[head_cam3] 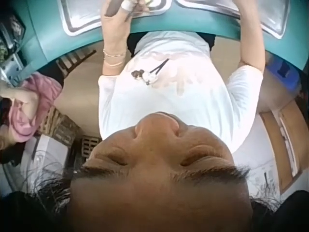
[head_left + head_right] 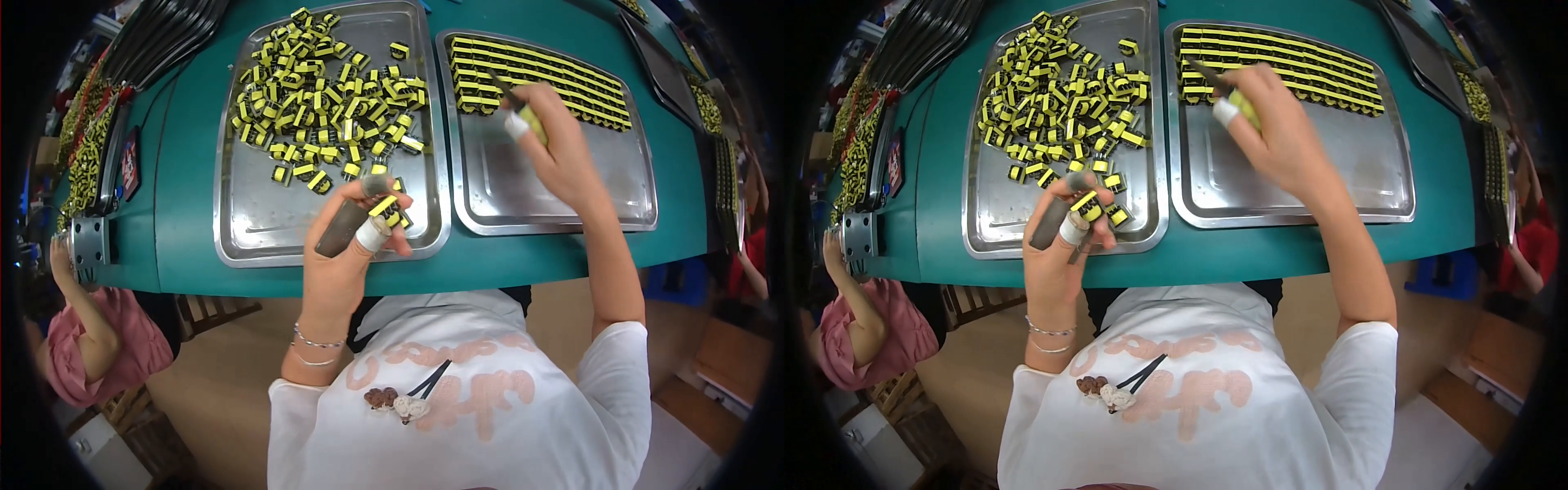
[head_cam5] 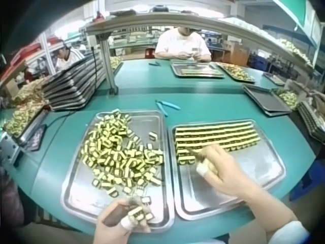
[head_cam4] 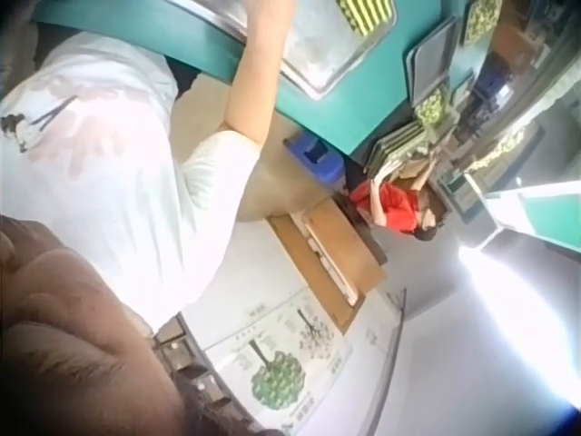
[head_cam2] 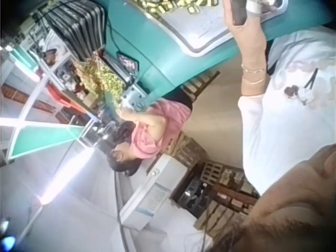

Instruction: The person trims small yellow electronic components with pliers, then organizes them on a metal tray.

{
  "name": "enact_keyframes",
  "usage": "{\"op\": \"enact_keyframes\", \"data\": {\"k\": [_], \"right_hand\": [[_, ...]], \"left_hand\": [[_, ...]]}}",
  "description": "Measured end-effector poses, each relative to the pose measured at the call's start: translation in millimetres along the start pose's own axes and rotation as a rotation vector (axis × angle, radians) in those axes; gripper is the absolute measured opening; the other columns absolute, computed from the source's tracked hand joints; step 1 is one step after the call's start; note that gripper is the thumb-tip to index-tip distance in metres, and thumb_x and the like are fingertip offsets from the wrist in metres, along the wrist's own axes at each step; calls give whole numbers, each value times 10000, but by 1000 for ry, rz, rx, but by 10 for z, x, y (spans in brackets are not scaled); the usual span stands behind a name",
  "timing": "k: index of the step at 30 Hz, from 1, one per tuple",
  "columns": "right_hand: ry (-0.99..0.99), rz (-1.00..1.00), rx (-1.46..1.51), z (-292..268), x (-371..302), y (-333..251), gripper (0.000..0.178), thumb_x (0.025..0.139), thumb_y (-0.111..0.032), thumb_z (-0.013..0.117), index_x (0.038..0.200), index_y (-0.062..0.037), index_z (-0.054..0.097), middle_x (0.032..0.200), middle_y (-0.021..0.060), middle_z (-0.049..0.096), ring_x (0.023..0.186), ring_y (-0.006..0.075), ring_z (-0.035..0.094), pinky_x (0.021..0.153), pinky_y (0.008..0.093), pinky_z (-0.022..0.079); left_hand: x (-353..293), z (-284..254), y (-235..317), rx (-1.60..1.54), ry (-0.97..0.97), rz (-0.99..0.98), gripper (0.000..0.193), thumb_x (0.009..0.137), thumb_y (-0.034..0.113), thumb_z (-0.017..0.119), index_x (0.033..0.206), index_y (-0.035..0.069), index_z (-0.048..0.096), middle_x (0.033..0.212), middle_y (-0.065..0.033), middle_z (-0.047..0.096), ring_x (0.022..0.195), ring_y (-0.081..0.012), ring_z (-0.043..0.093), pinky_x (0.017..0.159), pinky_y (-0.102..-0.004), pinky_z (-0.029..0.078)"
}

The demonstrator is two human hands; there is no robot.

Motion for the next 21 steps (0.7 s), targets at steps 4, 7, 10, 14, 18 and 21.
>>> {"op": "enact_keyframes", "data": {"k": [4, 7, 10, 14, 18, 21], "right_hand": [[-242, -18, 201, 135, -281, -372, 336, 801, -67, 533, 1129, 5, 557, 1042, 173, 554, 963, 341, 556, 854, 374, 446], [-289, 0, 311, 194, -437, -495, 320, 739, -83, 639, 1041, 16, 605, 939, 135, 598, 865, 312, 586, 801, 373, 457], [-211, -50, 262, 165, -488, -498, 294, 707, -84, 679, 986, -9, 630, 868, 110, 614, 805, 294, 588, 760, 370, 457], [-139, -61, 259, 92, -531, -412, 280, 701, -82, 675, 972, -23, 633, 866, 104, 623, 801, 284, 580, 743, 364, 454], [-134, -53, 274, 58, -581, -366, 287, 692, -76, 668, 973, -24, 634, 890, 99, 632, 809, 279, 577, 745, 364, 454], [-109, -58, 295, 25, -601, -363, 289, 687, -67, 663, 971, -25, 636, 893, 97, 634, 812, 277, 577, 746, 363, 454]], "left_hand": [[-27, 89, -101, -90, 52, -67, 382, 919, 163, 613, 1221, -46, 513, 1090, -187, 628, 822, -143, 625, 707, -303, 572], [-7, 158, -168, -127, 38, -112, 411, 920, 188, 614, 1237, -50, 507, 1080, -182, 627, 833, -139, 625, 735, -321, 582], [19, 229, -186, -101, 9, -124, 419, 922, 201, 613, 1243, -46, 508, 1070, -181, 626, 838, -138, 624, 733, -324, 582], [55, 315, -204, -85, 28, -156, 441, 922, 233, 615, 1250, -32, 485, 1047, -175, 625, 843, -144, 624, 742, -329, 581], [67, 365, -257, -180, 63, -197, 456, 907, 247, 638, 1236, -17, 466, 1031, -156, 614, 853, -150, 620, 734, -307, 570], [97, 400, -290, -275, -84, -94, 454, 883, 222, 672, 1223, -5, 473, 1025, -129, 600, 854, -152, 616, 721, -284, 554]]}}
Point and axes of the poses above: each hand's wrist, its own x-axis towards the middle knuckle, its own z-axis out of the palm, y = z × x, the point moved 7 cm from there along x, towards the middle knuckle
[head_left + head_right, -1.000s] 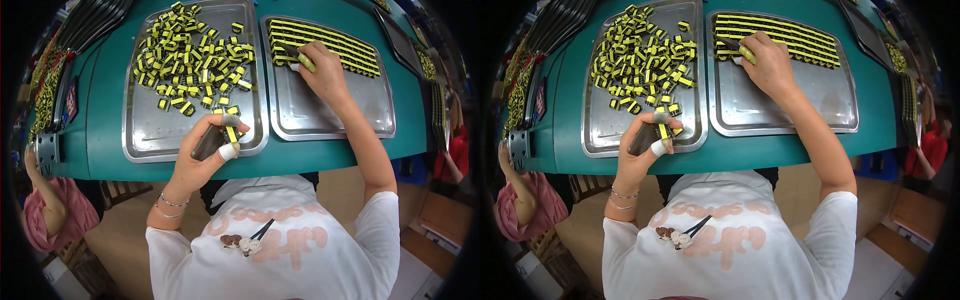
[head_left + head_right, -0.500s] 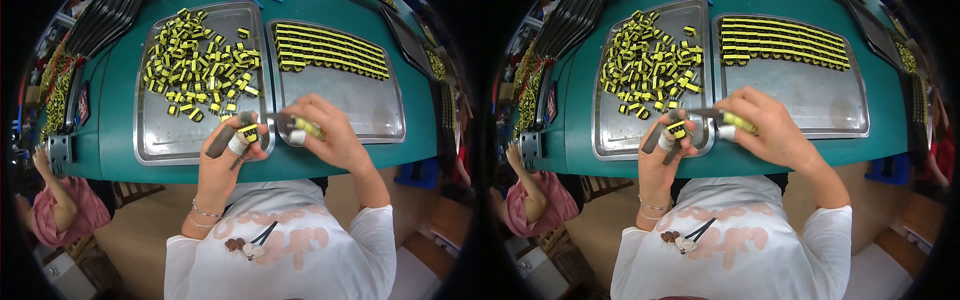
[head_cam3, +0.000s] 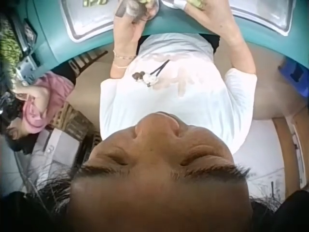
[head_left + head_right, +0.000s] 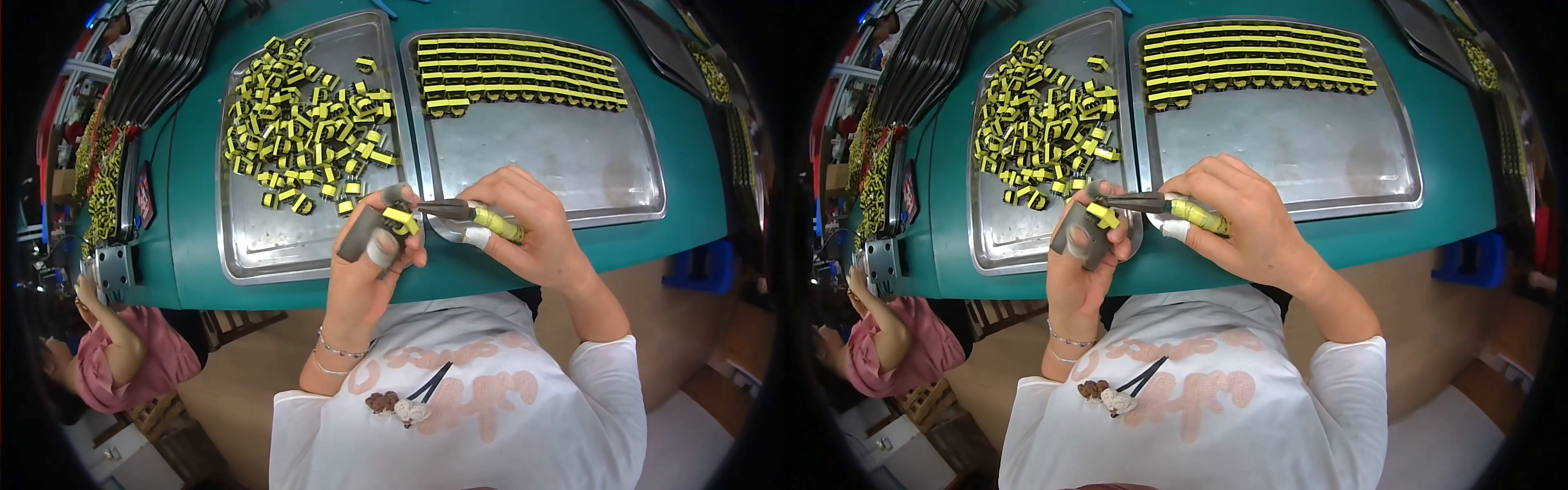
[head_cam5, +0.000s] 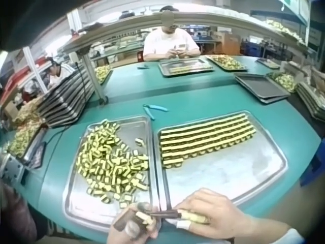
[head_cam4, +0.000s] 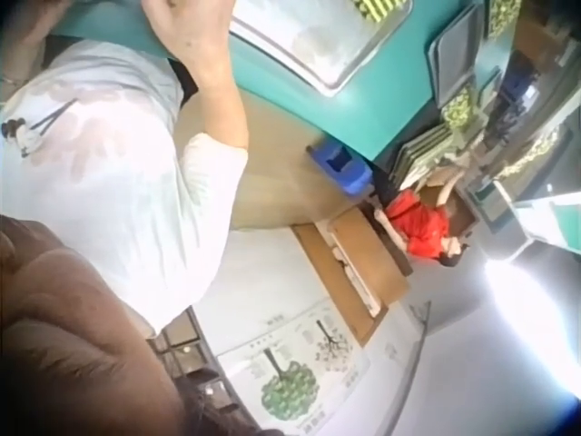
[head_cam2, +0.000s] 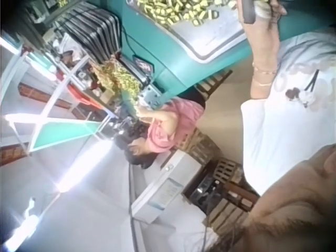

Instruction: The person trims small yellow electronic components with pliers, then organizes them on a metal tray.

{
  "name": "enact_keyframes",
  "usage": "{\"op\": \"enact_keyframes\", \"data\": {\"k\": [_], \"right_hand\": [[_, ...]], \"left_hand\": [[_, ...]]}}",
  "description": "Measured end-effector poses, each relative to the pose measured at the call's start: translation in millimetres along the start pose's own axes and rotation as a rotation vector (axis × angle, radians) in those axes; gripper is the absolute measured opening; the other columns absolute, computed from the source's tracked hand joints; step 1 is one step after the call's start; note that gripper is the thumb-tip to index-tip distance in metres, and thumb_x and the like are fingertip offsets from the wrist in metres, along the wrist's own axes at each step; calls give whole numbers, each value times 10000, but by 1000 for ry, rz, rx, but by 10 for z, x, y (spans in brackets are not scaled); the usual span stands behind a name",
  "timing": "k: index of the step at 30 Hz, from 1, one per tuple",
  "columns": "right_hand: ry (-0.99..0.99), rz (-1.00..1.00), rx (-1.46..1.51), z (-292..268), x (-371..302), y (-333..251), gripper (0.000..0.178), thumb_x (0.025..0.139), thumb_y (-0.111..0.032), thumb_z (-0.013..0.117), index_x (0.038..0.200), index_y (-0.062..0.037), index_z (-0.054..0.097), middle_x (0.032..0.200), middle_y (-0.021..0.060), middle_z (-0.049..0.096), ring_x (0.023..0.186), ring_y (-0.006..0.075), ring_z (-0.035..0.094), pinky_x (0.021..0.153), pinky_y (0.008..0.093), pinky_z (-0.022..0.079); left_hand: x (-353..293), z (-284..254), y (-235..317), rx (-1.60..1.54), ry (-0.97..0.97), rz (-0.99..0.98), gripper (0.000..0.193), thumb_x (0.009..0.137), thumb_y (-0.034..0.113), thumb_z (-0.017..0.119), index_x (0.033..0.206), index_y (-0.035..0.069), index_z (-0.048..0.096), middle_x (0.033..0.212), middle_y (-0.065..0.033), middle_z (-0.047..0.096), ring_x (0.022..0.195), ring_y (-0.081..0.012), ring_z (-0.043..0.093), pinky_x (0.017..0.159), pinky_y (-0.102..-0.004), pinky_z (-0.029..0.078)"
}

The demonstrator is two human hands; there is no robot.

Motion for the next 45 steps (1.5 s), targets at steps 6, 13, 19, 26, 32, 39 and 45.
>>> {"op": "enact_keyframes", "data": {"k": [6, 13, 19, 26, 32, 39, 45], "right_hand": [[25, -3, 6, -21, -26, -1, 295, 667, -49, 659, 961, -22, 638, 891, 100, 632, 813, 279, 577, 745, 362, 456], [43, -12, -34, -35, -2, -20, 338, 619, -2, 629, 956, -26, 637, 873, 101, 608, 819, 277, 569, 737, 359, 457], [53, -59, -40, -12, 25, -58, 368, 601, -4, 635, 968, -36, 654, 859, 86, 599, 792, 263, 555, 716, 346, 456], [71, -162, -162, -4, 11, -61, 382, 538, -17, 679, 918, -54, 676, 801, 55, 585, 721, 235, 536, 623, 335, 450], [61, -221, -220, -9, 6, -108, 378, 518, -7, 680, 892, -66, 676, 756, 38, 576, 685, 229, 524, 586, 334, 430], [68, -118, -117, -17, -25, -80, 321, 628, -74, 748, 940, -57, 675, 815, 50, 614, 733, 230, 550, 643, 336, 442], [62, -84, -131, 55, -61, -105, 331, 641, -98, 767, 956, -52, 676, 834, 55, 626, 750, 232, 560, 657, 337, 456]], "left_hand": [[-5, 23, 12, 168, 132, -14, 459, 844, 162, 712, 1221, 14, 496, 1032, -94, 586, 870, -153, 612, 752, -289, 540], [-18, 5, 7, 89, 118, -30, 475, 880, 156, 666, 1277, -30, 482, 1012, -90, 601, 886, -145, 616, 791, -309, 550], [-44, 33, 15, 192, 140, -62, 450, 899, 173, 649, 1258, -57, 504, 977, -76, 613, 879, -142, 614, 811, -341, 558], [-82, 22, -12, 188, 153, -50, 428, 878, 153, 674, 1222, -59, 530, 1005, -83, 615, 863, -140, 616, 805, -363, 567], [-85, -23, -59, 138, 109, -56, 397, 869, 140, 682, 1188, -50, 540, 1057, -116, 619, 854, -150, 620, 794, -379, 576], [-61, -29, 18, 169, 129, 4, 434, 841, 115, 711, 1197, -34, 513, 1079, -159, 612, 900, -167, 625, 816, -357, 567], [-66, -27, 64, 283, 167, 93, 392, 813, 38, 719, 1147, -21, 524, 1077, -134, 605, 962, -179, 608, 831, -341, 559]]}}
Point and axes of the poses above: each hand's wrist, its own x-axis towards the middle knuckle, its own z-axis out of the palm, y = z × x, the point moved 7 cm from there along x, towards the middle knuckle
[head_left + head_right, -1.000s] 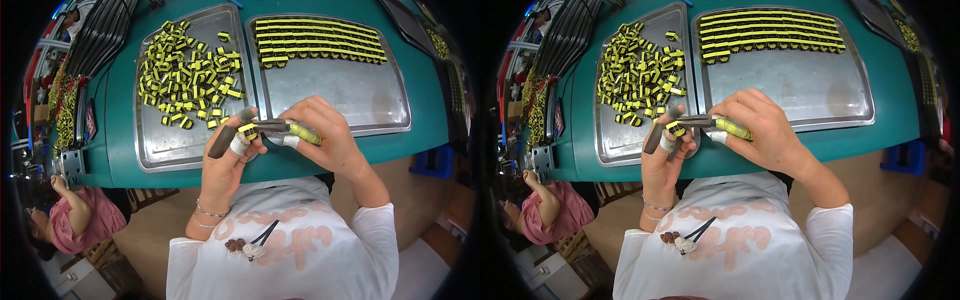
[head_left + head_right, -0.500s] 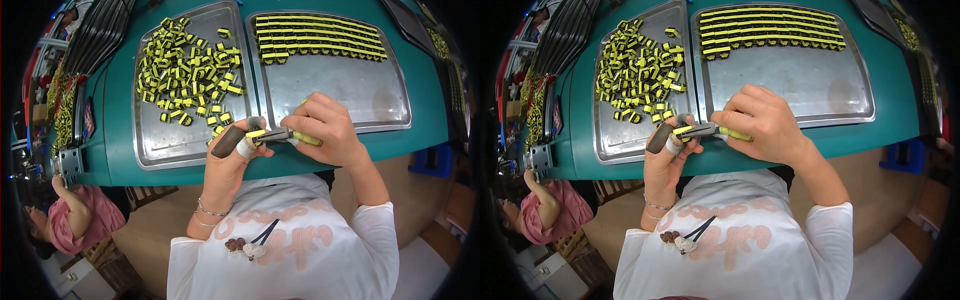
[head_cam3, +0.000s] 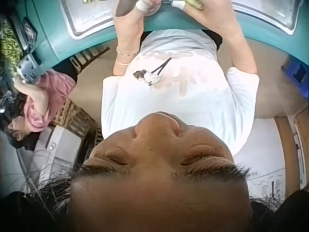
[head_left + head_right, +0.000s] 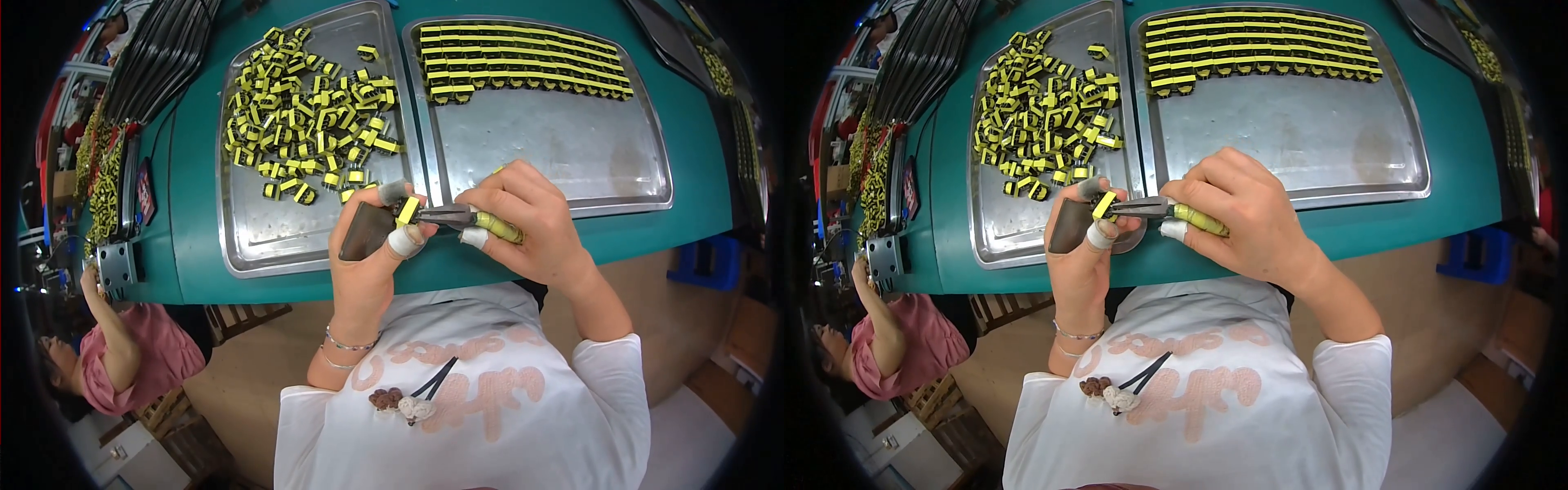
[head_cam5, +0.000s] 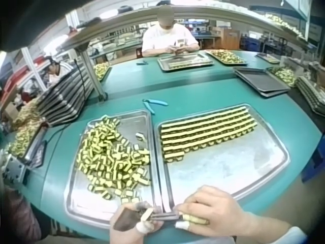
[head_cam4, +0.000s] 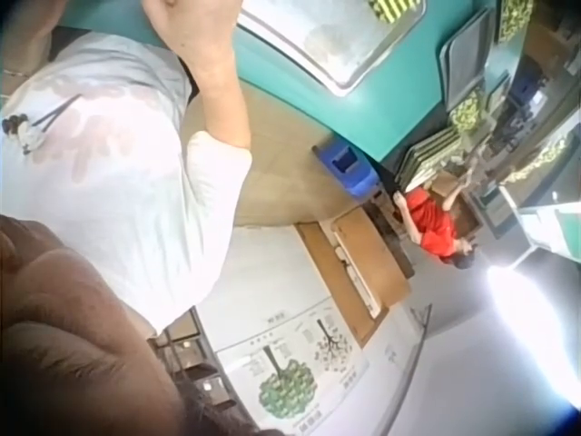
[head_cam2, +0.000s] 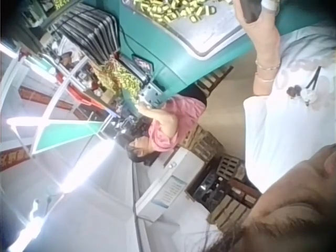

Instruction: The person trims small yellow electronic components with pliers, then organizes them on a metal tray.

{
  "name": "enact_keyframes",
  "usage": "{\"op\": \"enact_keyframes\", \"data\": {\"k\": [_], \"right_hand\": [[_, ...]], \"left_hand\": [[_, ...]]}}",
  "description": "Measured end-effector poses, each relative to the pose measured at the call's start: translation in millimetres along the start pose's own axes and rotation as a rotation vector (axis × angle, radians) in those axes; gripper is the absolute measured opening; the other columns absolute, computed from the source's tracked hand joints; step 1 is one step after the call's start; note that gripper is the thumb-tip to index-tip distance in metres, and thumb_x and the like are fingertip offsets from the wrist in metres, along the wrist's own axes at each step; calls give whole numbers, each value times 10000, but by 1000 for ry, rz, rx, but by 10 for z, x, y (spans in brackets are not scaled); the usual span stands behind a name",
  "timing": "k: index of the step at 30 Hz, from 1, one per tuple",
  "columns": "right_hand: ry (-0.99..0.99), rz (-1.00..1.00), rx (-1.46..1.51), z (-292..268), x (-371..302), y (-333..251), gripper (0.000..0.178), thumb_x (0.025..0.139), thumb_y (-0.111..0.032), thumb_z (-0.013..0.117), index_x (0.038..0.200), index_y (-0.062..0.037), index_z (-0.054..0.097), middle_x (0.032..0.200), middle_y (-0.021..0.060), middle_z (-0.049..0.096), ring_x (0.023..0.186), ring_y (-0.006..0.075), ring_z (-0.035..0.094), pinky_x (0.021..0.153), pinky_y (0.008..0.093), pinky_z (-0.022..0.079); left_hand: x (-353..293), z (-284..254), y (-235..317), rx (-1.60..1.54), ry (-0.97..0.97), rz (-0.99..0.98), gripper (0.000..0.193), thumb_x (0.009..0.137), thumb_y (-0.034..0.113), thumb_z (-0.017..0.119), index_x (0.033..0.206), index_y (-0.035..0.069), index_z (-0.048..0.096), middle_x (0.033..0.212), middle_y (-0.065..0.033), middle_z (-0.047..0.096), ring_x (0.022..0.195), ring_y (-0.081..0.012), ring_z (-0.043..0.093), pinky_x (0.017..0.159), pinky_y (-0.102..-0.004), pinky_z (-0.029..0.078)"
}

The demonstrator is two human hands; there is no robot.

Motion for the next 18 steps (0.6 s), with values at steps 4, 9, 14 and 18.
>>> {"op": "enact_keyframes", "data": {"k": [4, 9, 14, 18], "right_hand": [[21, 21, -13, 24, -11, -3, 336, 627, -65, 750, 954, -49, 678, 813, 65, 621, 729, 232, 567, 636, 339, 466], [52, -26, -116, 60, -40, -44, 358, 579, -7, 717, 932, -36, 661, 771, 73, 597, 680, 239, 567, 593, 344, 466], [56, -28, -201, 94, -79, -55, 331, 596, -56, 728, 916, -74, 645, 763, 43, 565, 660, 217, 544, 556, 325, 471], [51, 41, -66, 50, -52, -6, 319, 598, -38, 709, 909, -46, 641, 769, 70, 573, 687, 245, 548, 601, 339, 462]], "left_hand": [[-23, 38, 91, 133, 37, 117, 364, 804, -3, 713, 1116, -20, 528, 1065, -110, 600, 964, -163, 600, 831, -315, 548], [-35, 17, 109, 227, 62, 96, 341, 791, -16, 726, 1077, -27, 540, 1051, -91, 600, 957, -140, 590, 846, -274, 509], [-30, -8, 90, 256, 87, 91, 344, 790, -10, 728, 1081, -24, 545, 1038, -87, 605, 942, -137, 589, 841, -274, 501], [-27, -3, 66, 202, 106, 88, 353, 793, -7, 726, 1094, -27, 542, 1037, -90, 607, 940, -141, 592, 839, -273, 511]]}}
Point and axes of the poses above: each hand's wrist, its own x-axis towards the middle knuckle, its own z-axis out of the palm, y = z × x, the point moved 7 cm from there along x, towards the middle knuckle
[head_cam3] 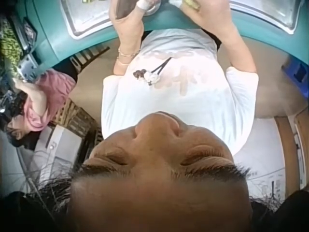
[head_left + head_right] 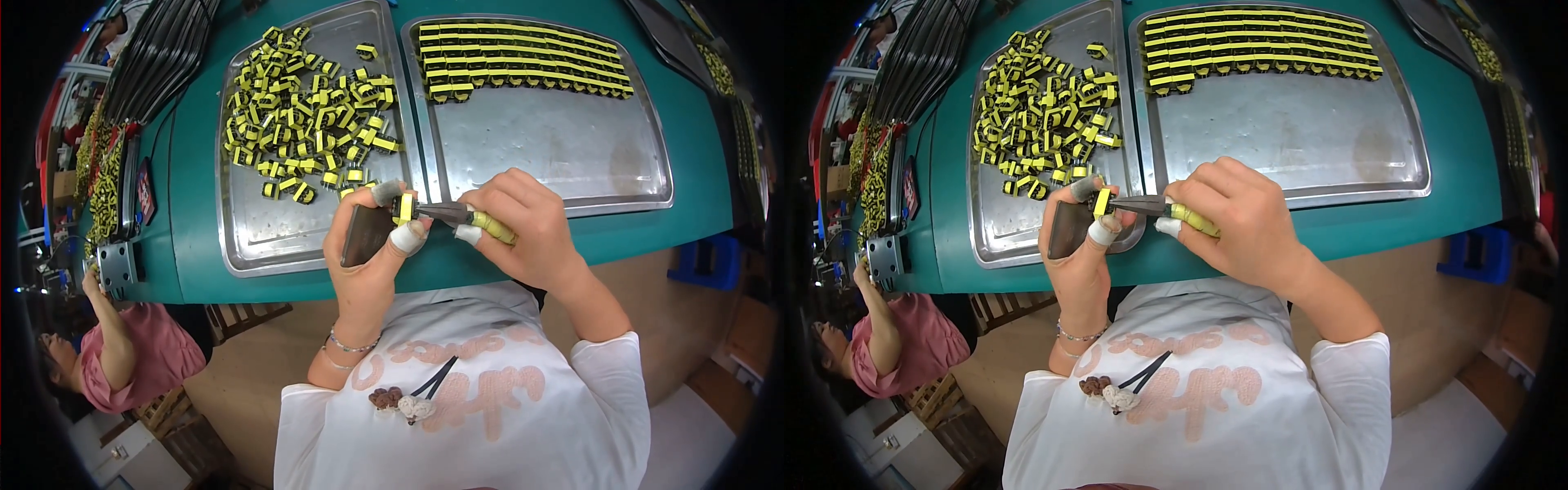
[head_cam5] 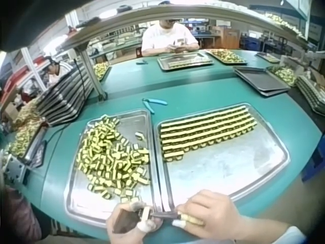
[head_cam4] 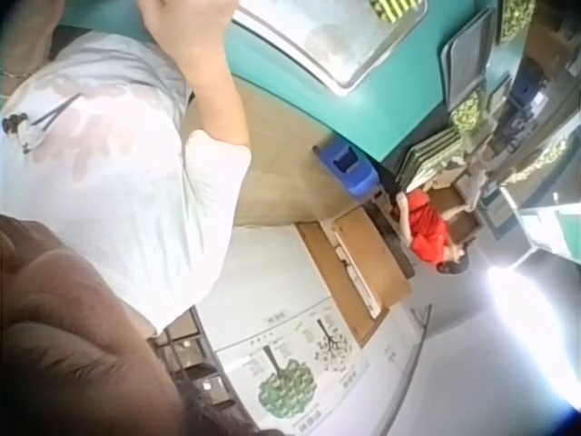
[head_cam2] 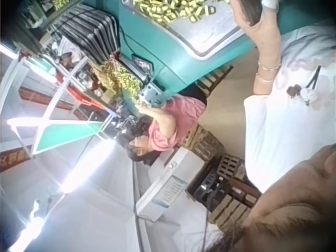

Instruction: The person trims small yellow electronic components with pliers, then organizes them on a metal tray.

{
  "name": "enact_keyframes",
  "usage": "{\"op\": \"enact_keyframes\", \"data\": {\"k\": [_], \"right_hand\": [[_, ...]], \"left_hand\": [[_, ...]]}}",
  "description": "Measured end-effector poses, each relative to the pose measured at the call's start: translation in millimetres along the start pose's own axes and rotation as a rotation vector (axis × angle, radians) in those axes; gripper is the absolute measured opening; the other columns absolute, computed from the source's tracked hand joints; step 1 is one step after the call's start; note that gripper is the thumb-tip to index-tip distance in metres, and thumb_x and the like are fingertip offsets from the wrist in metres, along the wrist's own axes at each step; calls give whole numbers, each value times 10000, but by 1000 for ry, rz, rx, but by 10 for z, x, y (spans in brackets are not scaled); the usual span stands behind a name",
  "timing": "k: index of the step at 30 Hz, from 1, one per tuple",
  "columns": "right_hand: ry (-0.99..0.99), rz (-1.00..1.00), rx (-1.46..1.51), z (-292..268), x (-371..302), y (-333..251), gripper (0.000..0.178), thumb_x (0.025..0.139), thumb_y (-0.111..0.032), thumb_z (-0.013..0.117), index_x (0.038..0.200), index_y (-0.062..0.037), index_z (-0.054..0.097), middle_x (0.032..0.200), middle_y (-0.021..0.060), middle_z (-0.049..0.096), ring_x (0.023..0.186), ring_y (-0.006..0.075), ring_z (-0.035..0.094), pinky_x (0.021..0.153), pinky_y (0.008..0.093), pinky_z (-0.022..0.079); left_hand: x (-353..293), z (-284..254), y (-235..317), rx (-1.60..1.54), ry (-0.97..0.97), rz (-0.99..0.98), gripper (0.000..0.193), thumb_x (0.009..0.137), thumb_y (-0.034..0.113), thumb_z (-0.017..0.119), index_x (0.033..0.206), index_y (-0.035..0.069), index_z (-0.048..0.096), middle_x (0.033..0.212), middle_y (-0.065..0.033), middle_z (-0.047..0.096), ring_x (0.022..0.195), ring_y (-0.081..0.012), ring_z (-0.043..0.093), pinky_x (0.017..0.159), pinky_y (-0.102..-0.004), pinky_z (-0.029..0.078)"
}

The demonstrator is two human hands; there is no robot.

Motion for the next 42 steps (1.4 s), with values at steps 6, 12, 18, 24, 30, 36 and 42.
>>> {"op": "enact_keyframes", "data": {"k": [6, 12, 18, 24, 30, 36, 42], "right_hand": [[6, 69, 110, -12, 22, 76, 287, 618, -15, 672, 902, -12, 637, 772, 96, 582, 720, 264, 541, 650, 348, 445], [-13, 24, 37, 58, -20, 35, 307, 610, -18, 679, 914, -7, 631, 768, 102, 580, 693, 267, 540, 634, 358, 446], [4, 36, 59, 43, 1, 64, 271, 662, -50, 713, 912, 4, 623, 757, 107, 570, 661, 259, 543, 620, 333, 446], [8, 294, 534, 91, -27, 212, 232, 804, -105, 684, 997, 11, 630, 901, 82, 598, 805, 163, 574, 728, 297, 456], [-82, 410, 913, 324, 43, 63, 249, 861, -91, 617, 1081, 25, 611, 1060, 88, 576, 945, 149, 575, 843, 279, 457], [-103, 500, 1131, 384, -13, 63, 248, 858, -62, 610, 1091, 16, 572, 1045, 61, 589, 957, 135, 590, 845, 276, 470], [-7, 425, 982, 358, -3, 31, 311, 782, 27, 668, 1079, 14, 578, 1006, 48, 608, 925, 118, 591, 836, 269, 472]], "left_hand": [[1, 49, 31, -82, -2, 13, 345, 807, -10, 707, 1103, -29, 532, 1045, -95, 604, 953, -156, 597, 828, -301, 556], [-3, 73, 12, -140, -15, 11, 354, 814, -1, 704, 1117, -29, 523, 1042, -103, 605, 943, -164, 608, 827, -322, 565], [4, 46, -18, -134, -22, -22, 356, 842, 81, 705, 1131, -30, 527, 1043, -122, 618, 936, -170, 622, 805, -326, 573], [3, 145, -44, -232, -106, -140, 427, 921, 211, 619, 1230, -29, 449, 1024, -154, 635, 887, -200, 656, 780, -330, 579], [-10, 237, -72, -234, -166, -179, 477, 951, 269, 565, 1280, -22, 380, 1073, -145, 596, 851, -199, 653, 710, -332, 592], [10, 65, -123, -160, -67, -98, 358, 992, 280, 470, 1216, 1, 452, 936, -87, 615, 637, -65, 451, 495, -186, 351], [137, 42, -27, -785, -56, -27, 622, 942, 503, 459, 1318, 13, 385, 1300, -189, 472, 1117, -235, 518, 976, -370, 438]]}}
Point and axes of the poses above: each hand's wrist, its own x-axis towards the middle knuckle, its own z-axis out of the palm, y = z × x, the point moved 7 cm from there along x, towards the middle knuckle
